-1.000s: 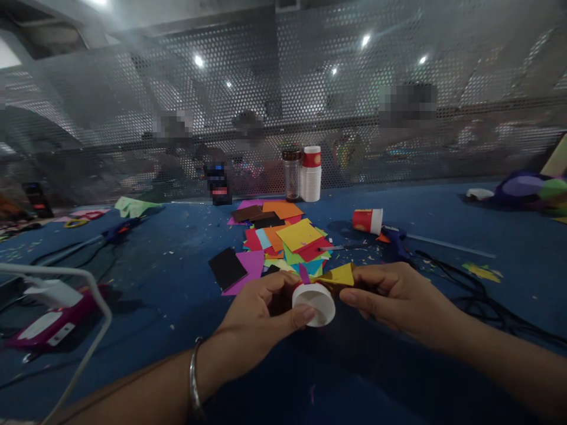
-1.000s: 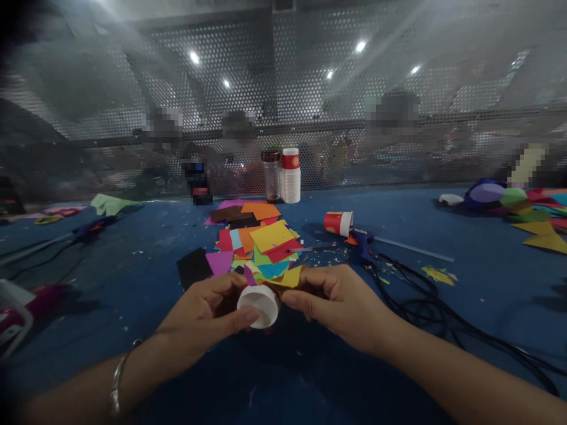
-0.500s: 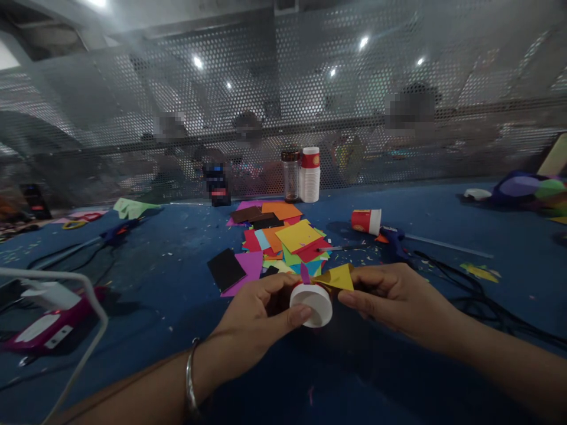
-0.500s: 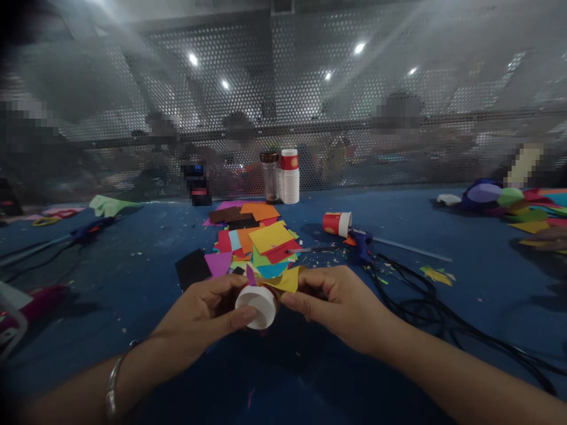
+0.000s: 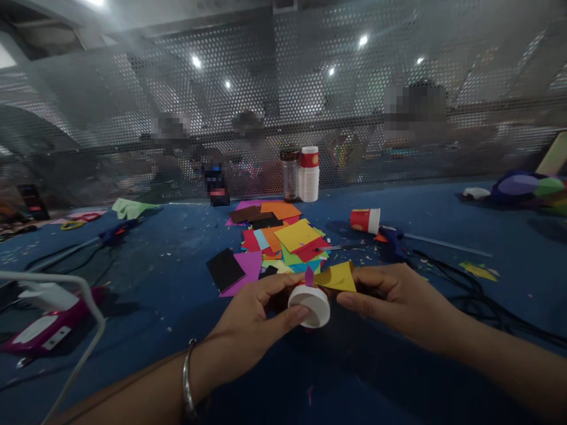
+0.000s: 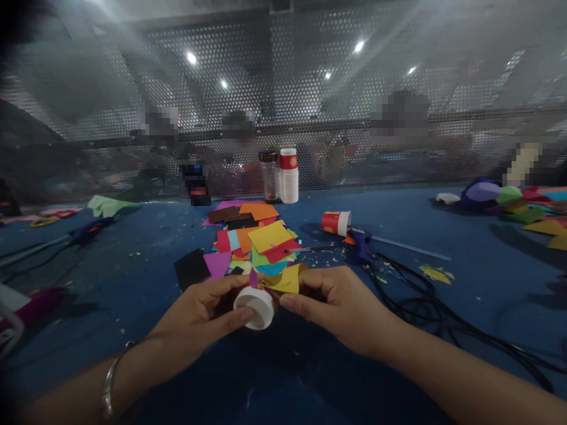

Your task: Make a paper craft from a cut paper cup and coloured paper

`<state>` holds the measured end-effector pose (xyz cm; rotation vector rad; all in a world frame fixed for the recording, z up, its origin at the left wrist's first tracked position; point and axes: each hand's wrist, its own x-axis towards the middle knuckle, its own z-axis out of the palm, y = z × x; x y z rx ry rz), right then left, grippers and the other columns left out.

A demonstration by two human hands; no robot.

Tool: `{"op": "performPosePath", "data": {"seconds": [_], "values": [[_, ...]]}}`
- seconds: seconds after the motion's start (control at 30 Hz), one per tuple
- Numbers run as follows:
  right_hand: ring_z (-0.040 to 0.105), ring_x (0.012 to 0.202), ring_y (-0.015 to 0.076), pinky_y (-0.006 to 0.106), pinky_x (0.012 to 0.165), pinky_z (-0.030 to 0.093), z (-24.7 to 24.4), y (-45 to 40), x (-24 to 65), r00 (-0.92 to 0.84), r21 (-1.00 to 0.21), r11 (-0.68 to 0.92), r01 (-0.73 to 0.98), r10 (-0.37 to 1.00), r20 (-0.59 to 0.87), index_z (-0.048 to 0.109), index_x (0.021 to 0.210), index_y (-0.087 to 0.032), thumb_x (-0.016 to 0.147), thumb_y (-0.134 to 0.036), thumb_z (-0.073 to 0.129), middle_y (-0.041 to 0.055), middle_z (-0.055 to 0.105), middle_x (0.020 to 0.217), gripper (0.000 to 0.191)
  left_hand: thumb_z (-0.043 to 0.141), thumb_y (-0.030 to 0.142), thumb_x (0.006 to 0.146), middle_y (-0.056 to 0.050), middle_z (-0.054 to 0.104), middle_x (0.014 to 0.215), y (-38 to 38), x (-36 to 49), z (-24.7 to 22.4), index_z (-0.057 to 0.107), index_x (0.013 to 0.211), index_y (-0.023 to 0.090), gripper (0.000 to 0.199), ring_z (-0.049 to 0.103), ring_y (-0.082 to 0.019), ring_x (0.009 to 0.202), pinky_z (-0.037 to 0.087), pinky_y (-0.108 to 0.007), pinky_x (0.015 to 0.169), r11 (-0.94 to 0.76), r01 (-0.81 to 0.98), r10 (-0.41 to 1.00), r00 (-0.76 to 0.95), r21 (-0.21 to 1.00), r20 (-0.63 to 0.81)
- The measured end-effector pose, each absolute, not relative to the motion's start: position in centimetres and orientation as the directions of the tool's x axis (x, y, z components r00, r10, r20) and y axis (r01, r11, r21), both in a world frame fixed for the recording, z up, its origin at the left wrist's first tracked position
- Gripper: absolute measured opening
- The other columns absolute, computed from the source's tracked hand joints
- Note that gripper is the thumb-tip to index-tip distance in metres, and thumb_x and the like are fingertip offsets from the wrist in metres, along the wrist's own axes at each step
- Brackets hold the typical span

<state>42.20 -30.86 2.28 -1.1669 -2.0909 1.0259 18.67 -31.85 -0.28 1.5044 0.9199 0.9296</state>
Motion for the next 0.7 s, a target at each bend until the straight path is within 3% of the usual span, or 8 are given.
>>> {"op": "performPosePath", "data": {"seconds": [0.23,0.53,0.7], "values": [[0.034,0.055,0.0100,0.023,0.048,0.027,2.22,-30.81,42.21,-0.462,-0.787,0.353,0.506,0.881,0.099,0.064,0.068,-0.018,0.087,-0.052,0.058,-0.0043,0.041,0.058,0.039,0.076,0.032,0.078,-0.001,0.072,0.088,-31.84,18.61,0.10,0.069,0.093,0.022,0.019,0.063,-0.015,0.079,0.048,-0.027,0.075,-0.100,0.091,0.920,0.387,0.991,0.058],[0.041,0.057,0.0108,0.022,0.049,0.033,2.31,-30.85,42.28,-0.494,-0.802,0.359,0.477,0.864,0.093,0.071,0.077,-0.017,0.088,-0.048,0.058,-0.0017,0.055,0.063,0.035,0.073,0.033,0.081,-0.003,0.075,0.107,-31.64,18.66,-0.27,0.072,0.111,0.026,0.031,0.066,-0.020,0.098,0.049,-0.035,0.090,-0.089,0.060,0.902,0.428,0.994,0.055],[0.036,0.053,0.0097,0.022,0.047,0.031,2.19,-30.87,42.20,-0.448,-0.783,0.364,0.504,0.886,0.124,0.063,0.065,-0.018,0.085,-0.048,0.060,-0.0038,0.046,0.056,0.037,0.074,0.032,0.080,-0.003,0.075,0.109,-31.67,18.60,-0.40,0.071,0.115,0.029,0.035,0.067,-0.021,0.098,0.050,-0.037,0.091,-0.103,0.078,0.903,0.425,0.992,0.060]]}}
